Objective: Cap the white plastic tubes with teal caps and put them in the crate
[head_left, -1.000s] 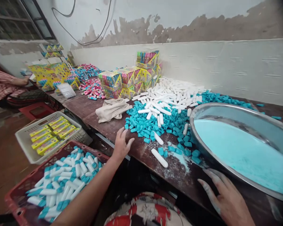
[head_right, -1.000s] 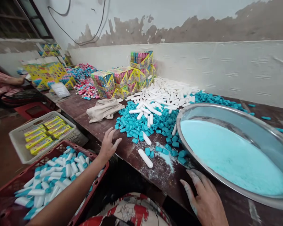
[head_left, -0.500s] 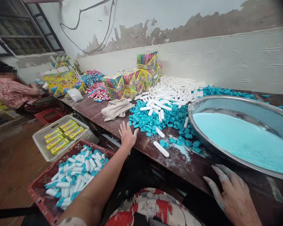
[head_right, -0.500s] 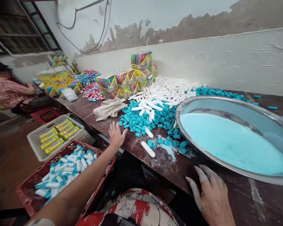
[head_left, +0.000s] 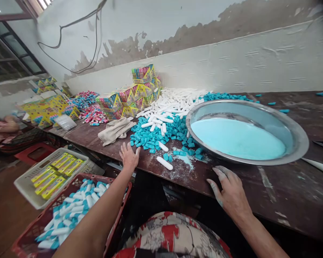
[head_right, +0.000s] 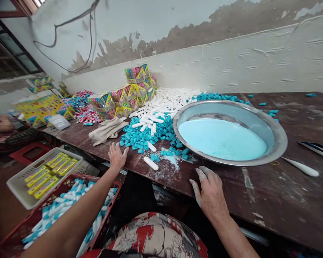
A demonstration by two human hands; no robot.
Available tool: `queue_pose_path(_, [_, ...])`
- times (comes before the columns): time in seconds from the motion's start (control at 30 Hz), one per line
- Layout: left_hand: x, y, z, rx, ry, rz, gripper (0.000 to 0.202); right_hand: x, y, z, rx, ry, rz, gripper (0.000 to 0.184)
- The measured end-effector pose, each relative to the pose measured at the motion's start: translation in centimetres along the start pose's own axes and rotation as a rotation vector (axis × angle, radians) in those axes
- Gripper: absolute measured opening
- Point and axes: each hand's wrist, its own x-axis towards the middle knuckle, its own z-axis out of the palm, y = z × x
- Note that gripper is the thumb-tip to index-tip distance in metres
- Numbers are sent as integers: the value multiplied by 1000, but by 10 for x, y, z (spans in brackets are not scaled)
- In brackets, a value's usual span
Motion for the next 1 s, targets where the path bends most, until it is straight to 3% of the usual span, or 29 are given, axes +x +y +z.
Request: queue_pose_path(1.0, [4,-3,4,40,32,23,58,-1,-3,-4,83,6,28,28])
